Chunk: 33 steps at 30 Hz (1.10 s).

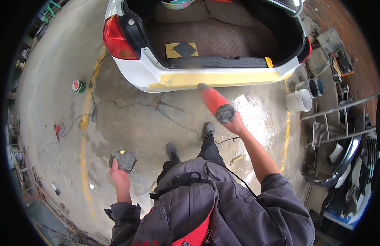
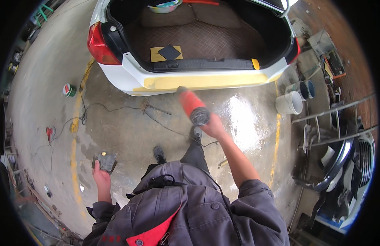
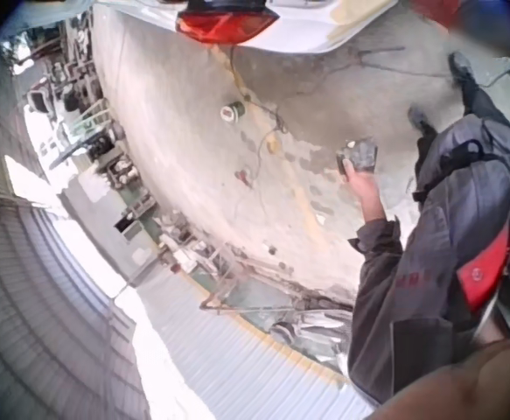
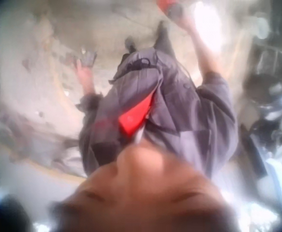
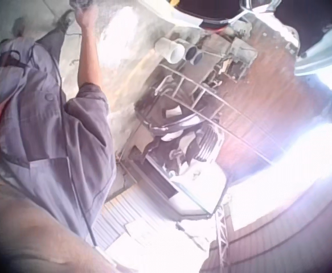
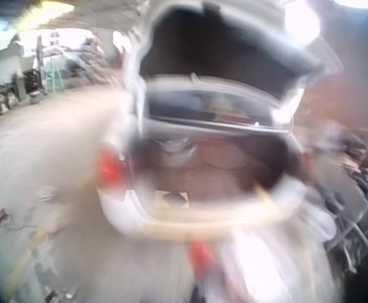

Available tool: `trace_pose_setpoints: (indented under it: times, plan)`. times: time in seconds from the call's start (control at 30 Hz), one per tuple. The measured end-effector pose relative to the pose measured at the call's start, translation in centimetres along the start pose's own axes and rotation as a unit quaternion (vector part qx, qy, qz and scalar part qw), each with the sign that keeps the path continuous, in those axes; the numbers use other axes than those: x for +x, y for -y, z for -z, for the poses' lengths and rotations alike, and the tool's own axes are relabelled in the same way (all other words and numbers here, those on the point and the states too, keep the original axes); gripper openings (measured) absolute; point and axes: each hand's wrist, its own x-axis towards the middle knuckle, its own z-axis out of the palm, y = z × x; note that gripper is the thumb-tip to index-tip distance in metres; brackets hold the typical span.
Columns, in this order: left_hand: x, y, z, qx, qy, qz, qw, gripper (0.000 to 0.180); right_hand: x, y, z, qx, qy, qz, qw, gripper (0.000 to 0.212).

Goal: The person sits on the floor and handles a sanding block, then stands and uses a red heat gun to apply heat to the rear bumper of a white car. The person moves along the bumper, directing the heat gun at various sections.

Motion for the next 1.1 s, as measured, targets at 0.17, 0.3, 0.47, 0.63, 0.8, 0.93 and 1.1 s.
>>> trace_pose_setpoints:
  times: [0.17, 0.3, 0.47, 0.63, 0.8, 0.93, 1.1]
  plan:
    - [-3.4, 4.3, 0.8, 0.027, -0.127, -0.021, 0.991, 0.032, 7.0, 3.5, 1.2, -0.181, 0.149, 0.071, 0.97, 0.045]
    - [-9.4, 7.0, 0.0, 0.016, -0.191, -0.031, 0.981, 0.033, 13.4, 6.1, 6.3, -0.188, 0.202, 0.204, 0.939, 0.043]
    - [-14.7, 11.4, -0.3, -0.008, -0.249, -0.02, 0.968, 0.036, 17.5, 1.9, 8.2, -0.081, 0.249, 0.154, 0.953, 0.037]
    - [-15.7, 14.4, 0.2, 0.006, -0.259, -0.002, 0.966, 0.034, 15.8, -4.3, 0.9, -0.149, 0.203, -0.002, 0.968, 0.053]
    - [-14.6, 14.8, 1.4, 0.023, -0.245, 0.017, 0.969, 0.032, 15.3, -0.1, -1.3, -0.194, 0.205, 0.014, 0.959, 0.051]
    - [-13.3, 14.3, 2.8, -0.022, -0.264, 0.019, 0.964, 0.032, 16.3, 1.1, -3.9, -0.247, 0.212, 0.04, 0.945, 0.043]
    - [-13.9, 15.1, 6.8, -0.008, -0.265, 0.039, 0.963, 0.034, 17.2, 1.8, -6.3, -0.257, 0.211, 0.047, 0.942, 0.034]
